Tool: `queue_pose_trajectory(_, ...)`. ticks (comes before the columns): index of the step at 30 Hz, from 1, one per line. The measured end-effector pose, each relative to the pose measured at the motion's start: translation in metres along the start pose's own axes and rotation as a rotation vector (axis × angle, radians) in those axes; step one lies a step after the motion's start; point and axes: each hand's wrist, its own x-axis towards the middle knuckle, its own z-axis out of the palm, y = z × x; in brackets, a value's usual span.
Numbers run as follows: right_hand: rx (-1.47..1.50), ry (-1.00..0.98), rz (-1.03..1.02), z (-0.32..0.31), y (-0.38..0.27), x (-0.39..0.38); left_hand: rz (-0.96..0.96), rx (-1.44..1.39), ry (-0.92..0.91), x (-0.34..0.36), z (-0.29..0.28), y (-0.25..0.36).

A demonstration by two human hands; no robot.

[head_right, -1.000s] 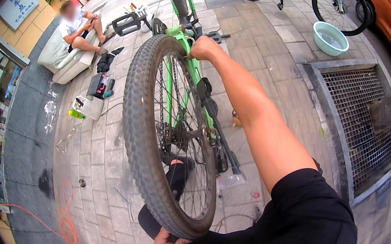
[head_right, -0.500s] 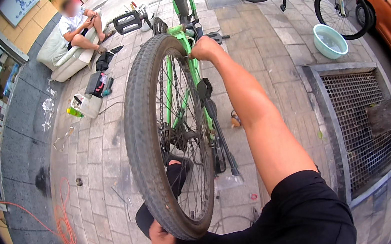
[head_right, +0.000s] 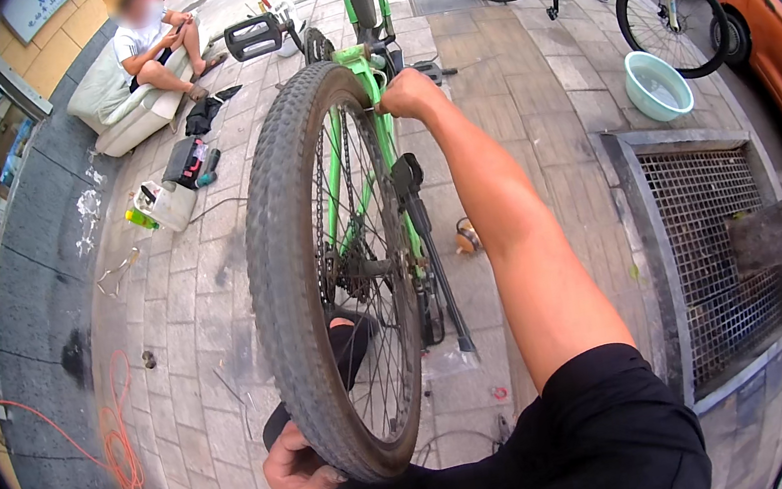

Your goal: The person repeatedly removes and reattaches the rear wheel of a green bicycle, using a red valve core tool to manipulate the tire valve. The wheel is lifted off the frame, adjusted, and placed back into the dropouts multiple times.

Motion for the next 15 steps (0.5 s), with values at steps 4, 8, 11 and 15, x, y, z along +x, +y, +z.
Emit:
queue_pose_trajectory(4,-0.012,0.062,0.004,0.002,-0.001,-0.001,-0.024,0.179,-0.169,-0.016,-0.023,-0.011)
queue_pose_trajectory(8,0.014,-0.013,0.015,-0.003,-0.008,-0.011,-0.147,0.360,-0.283,-0.025,-0.032,-0.006)
queue_pose_trajectory(11,0.014,-0.004,0.018,-0.004,-0.005,-0.008,-0.191,0.254,-0.222,-0.028,-0.046,-0.016)
queue_pose_trajectory(15,0.012,0.000,0.020,-0.002,-0.002,-0.005,-0.134,0.071,-0.096,-0.013,-0.040,-0.007)
